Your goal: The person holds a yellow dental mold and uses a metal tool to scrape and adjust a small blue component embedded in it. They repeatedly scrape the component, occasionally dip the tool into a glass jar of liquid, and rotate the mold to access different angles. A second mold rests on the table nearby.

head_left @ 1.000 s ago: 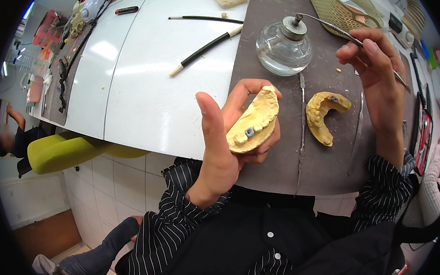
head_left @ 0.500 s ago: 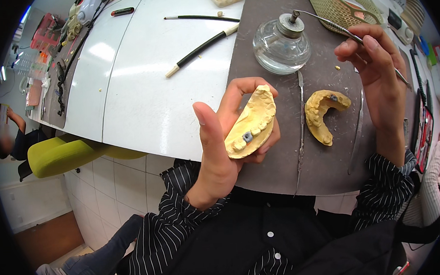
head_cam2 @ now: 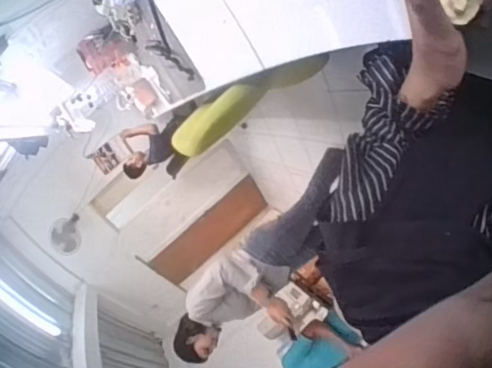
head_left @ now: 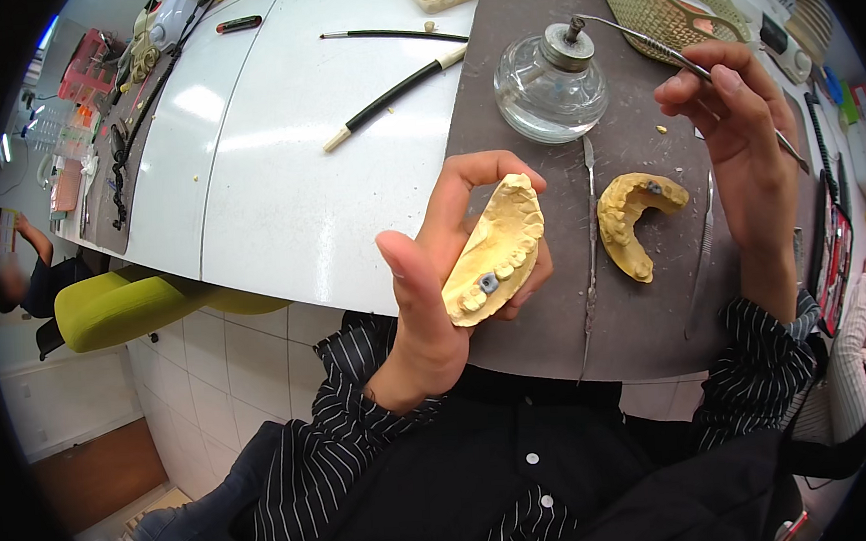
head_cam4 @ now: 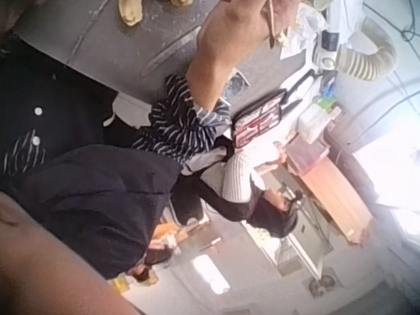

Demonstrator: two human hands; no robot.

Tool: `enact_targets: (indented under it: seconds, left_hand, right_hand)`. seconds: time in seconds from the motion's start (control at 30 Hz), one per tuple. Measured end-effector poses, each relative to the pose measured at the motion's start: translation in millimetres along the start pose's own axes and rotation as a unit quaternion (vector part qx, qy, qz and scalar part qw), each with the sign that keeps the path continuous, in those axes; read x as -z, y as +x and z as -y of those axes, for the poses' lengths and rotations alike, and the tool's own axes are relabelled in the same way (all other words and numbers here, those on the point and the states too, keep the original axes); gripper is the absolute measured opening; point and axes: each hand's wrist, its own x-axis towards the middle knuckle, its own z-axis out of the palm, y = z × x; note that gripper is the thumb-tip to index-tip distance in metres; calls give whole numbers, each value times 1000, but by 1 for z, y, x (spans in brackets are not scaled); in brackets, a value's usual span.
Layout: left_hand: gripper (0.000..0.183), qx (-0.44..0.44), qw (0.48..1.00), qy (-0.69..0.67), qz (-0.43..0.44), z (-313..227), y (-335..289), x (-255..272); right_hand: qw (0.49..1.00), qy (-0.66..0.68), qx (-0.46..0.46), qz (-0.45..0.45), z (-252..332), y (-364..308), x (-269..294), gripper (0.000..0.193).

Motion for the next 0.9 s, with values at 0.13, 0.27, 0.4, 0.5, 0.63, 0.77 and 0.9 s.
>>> enact_targets:
  seconds: [0.13, 0.27, 0.4, 0.5, 0.63, 0.77, 0.9]
  left_hand:
    - [98, 24, 999, -17, 30, -1, 1, 6]
    - [98, 35, 999, -30, 13, -6, -3, 5]
    - [101, 13, 999, 37, -13, -3, 0, -2]
    - [106, -3, 996, 79, -42, -6, -5, -5]
    - [106, -22, 996, 83, 22, -1, -10, 9]
    - [103, 3, 992, 104, 65, -3, -12, 13]
    - [98, -45, 996, 76, 33, -4, -13, 6]
  right_hand:
    - [997, -4, 16, -72, 5, -1, -2, 29]
    - [987, 2, 125, -97, 11, -4, 22, 33]
    - [991, 101, 74, -50, 50, -31, 23, 39]
    - [999, 30, 38, -15, 66, -59, -12, 34]
    - [997, -8, 22, 68, 57, -77, -53, 23]
    - [995, -51, 68, 60, 39, -87, -77, 18]
    - [984, -113, 54, 130, 50, -90, -85, 17]
